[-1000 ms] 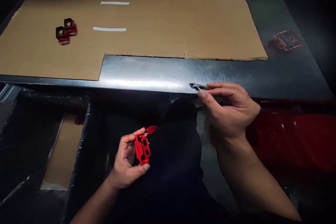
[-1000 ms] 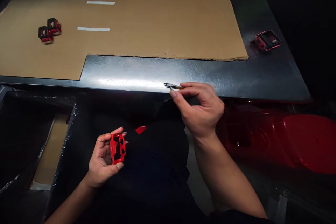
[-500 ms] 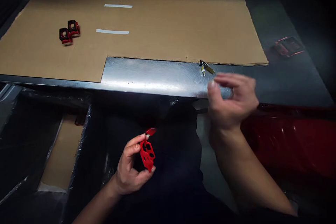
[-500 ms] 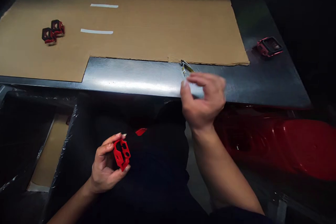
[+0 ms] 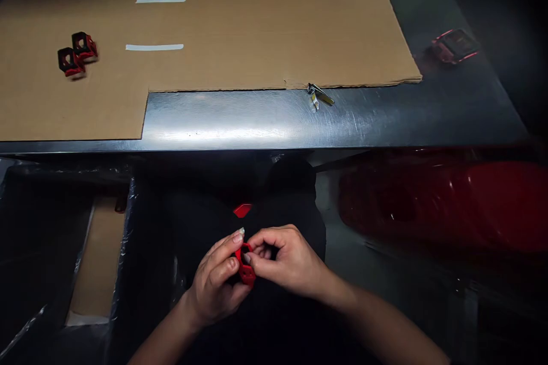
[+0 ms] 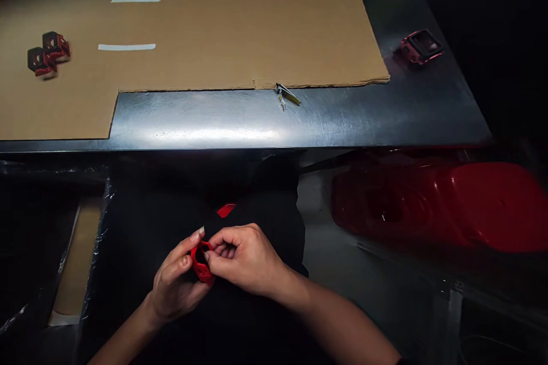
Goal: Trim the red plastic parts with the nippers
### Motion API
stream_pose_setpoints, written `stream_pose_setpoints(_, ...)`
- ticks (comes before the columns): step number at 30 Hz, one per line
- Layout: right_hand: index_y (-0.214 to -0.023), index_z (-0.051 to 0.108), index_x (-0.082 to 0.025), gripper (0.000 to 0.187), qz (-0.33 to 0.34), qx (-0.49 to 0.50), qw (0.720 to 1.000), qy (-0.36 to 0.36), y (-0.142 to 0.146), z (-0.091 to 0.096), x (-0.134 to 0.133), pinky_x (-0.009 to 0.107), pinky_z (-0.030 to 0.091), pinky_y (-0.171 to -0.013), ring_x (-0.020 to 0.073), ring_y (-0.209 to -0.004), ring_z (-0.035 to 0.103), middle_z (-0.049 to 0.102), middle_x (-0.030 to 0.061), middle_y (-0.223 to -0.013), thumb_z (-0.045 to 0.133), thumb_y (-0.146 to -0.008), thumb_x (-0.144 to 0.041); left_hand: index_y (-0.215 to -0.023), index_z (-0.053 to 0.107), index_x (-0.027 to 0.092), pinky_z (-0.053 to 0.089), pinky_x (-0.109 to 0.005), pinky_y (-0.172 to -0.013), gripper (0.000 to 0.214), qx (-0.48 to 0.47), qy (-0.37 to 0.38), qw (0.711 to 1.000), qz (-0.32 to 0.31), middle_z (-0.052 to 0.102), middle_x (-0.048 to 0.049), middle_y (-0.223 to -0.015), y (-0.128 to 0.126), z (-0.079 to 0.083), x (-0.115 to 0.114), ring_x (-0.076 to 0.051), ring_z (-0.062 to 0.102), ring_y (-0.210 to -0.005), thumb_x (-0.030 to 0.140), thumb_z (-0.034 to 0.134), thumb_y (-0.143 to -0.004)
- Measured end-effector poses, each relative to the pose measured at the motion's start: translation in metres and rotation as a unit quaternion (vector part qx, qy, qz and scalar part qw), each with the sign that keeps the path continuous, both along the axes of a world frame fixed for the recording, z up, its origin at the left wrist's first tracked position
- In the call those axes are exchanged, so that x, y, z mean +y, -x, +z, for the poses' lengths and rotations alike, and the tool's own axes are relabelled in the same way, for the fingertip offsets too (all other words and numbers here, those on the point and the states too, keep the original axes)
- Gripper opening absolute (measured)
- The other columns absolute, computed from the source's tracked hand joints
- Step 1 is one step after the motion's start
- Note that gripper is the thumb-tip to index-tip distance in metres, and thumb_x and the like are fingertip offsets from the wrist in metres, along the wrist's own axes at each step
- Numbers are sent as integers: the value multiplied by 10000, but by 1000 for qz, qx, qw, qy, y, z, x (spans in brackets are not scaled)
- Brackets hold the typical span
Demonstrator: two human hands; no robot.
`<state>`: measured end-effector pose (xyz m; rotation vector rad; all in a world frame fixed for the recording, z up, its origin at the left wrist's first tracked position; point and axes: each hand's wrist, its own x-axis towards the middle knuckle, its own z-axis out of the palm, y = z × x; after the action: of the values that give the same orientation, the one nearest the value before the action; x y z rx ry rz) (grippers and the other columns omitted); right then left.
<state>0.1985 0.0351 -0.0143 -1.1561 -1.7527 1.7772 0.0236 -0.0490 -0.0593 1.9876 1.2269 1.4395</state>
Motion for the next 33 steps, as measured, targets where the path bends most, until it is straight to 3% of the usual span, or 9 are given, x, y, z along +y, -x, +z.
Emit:
stream_pose_setpoints(16,-938,799,-183,201,79,7,996,46,-13,2,5,184,468,-545,103,-575,634,736,-3,-692,624,-840,-175,-1481,373,253,625,-404,-961,826,-17,26,1000,-4,567,-136,-1461,-2,0,-4,-264,618,-1288,57,766,-781)
stream_pose_setpoints(28,-721,746,-169,106,17,-40,997,68,0,5,0,185,493,-547,122,-588,673,739,7,-673,675,-781,-218,-1504,336,200,597,-402,-1020,877,50,-12,999,-7,473,-128,-1545,1,-1,-7,-267,562,-1347,-1,744,-755)
stream_pose_setpoints(33,-799,780,-170,149,47,-40,994,93,-3,7,3,180,470,-551,118,-609,668,752,13,-709,664,-825,-259,-1492,370,210,603,-379,-1005,828,16,14,1000,-1,503,-122,-1524,0,-1,-8,-249,576,-1335,25,745,-778)
